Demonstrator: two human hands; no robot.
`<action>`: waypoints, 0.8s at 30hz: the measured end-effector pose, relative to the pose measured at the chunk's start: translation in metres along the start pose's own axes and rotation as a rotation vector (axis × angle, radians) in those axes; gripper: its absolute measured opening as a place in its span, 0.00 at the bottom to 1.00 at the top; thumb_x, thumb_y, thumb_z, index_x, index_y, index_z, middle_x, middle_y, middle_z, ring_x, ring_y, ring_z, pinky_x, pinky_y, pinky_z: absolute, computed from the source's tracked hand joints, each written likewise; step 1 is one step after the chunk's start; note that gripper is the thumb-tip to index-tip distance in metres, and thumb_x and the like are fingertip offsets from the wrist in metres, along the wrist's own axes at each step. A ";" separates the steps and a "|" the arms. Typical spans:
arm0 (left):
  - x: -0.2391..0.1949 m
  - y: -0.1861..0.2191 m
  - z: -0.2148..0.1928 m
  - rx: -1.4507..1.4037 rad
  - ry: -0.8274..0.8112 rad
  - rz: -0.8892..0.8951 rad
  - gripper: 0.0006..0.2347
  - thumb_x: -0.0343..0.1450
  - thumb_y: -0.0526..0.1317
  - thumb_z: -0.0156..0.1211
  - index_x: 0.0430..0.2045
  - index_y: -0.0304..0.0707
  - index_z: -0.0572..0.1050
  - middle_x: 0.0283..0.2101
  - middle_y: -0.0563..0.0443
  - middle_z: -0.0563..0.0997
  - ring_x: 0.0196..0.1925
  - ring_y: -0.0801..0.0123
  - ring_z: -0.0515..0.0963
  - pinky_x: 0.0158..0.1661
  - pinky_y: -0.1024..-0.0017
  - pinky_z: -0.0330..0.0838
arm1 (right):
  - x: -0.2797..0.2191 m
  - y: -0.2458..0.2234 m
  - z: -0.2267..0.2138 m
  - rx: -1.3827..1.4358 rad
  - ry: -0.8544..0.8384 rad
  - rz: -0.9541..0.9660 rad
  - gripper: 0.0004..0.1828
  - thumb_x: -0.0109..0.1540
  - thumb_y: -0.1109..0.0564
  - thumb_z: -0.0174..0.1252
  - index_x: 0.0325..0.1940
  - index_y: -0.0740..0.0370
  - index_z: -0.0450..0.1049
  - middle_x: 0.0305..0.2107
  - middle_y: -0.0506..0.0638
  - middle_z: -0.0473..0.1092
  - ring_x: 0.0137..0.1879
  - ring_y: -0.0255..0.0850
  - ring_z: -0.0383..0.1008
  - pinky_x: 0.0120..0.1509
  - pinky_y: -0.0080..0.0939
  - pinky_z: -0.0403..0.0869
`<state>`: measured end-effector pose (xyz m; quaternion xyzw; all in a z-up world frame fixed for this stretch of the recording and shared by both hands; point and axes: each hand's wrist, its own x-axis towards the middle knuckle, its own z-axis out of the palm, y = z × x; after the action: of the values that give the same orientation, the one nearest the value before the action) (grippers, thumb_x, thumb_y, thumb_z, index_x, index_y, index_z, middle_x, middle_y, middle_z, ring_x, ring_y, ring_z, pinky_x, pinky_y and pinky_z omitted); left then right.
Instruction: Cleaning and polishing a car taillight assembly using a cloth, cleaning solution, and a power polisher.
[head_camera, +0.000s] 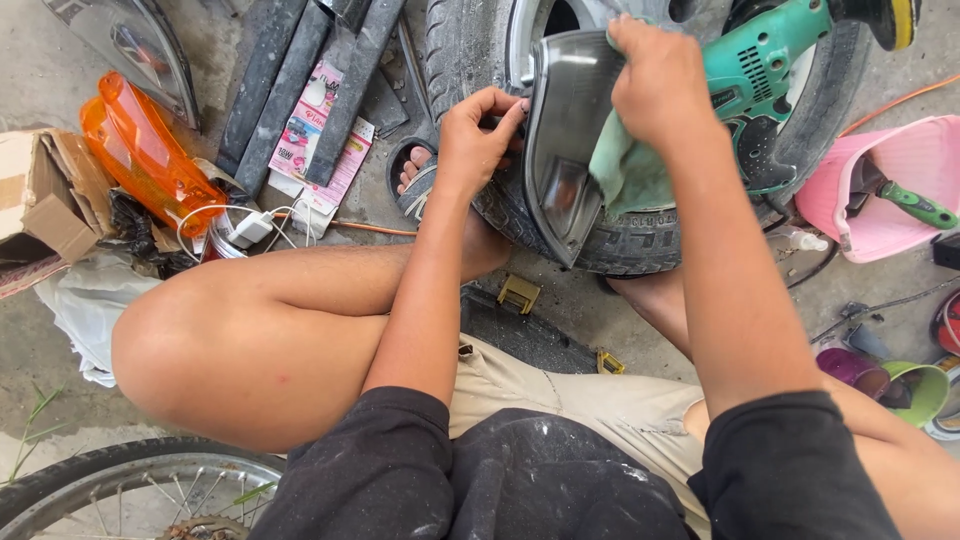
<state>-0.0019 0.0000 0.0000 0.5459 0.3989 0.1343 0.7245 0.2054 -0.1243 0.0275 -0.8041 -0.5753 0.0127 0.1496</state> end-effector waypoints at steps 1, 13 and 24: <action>0.001 0.000 0.001 -0.003 0.003 0.000 0.05 0.70 0.38 0.67 0.26 0.38 0.81 0.25 0.58 0.80 0.22 0.79 0.79 0.18 0.82 0.69 | -0.007 -0.012 -0.005 0.000 -0.002 -0.003 0.21 0.57 0.70 0.54 0.53 0.72 0.81 0.49 0.61 0.79 0.47 0.59 0.79 0.51 0.51 0.76; -0.001 0.002 0.001 0.021 -0.009 0.018 0.05 0.70 0.37 0.67 0.26 0.37 0.80 0.24 0.59 0.80 0.22 0.80 0.79 0.19 0.82 0.69 | -0.105 -0.104 -0.017 0.075 0.005 0.210 0.34 0.56 0.76 0.51 0.69 0.74 0.66 0.68 0.67 0.63 0.75 0.59 0.64 0.76 0.70 0.56; -0.018 -0.008 0.005 0.475 0.103 0.322 0.10 0.68 0.36 0.59 0.42 0.40 0.81 0.34 0.51 0.87 0.29 0.67 0.85 0.33 0.70 0.78 | -0.121 -0.103 -0.020 0.211 0.123 0.146 0.22 0.60 0.75 0.60 0.60 0.75 0.75 0.62 0.63 0.70 0.68 0.56 0.71 0.74 0.59 0.68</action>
<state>-0.0114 -0.0180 0.0011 0.7489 0.3635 0.1781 0.5247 0.0732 -0.2108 0.0546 -0.8228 -0.5005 0.0348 0.2670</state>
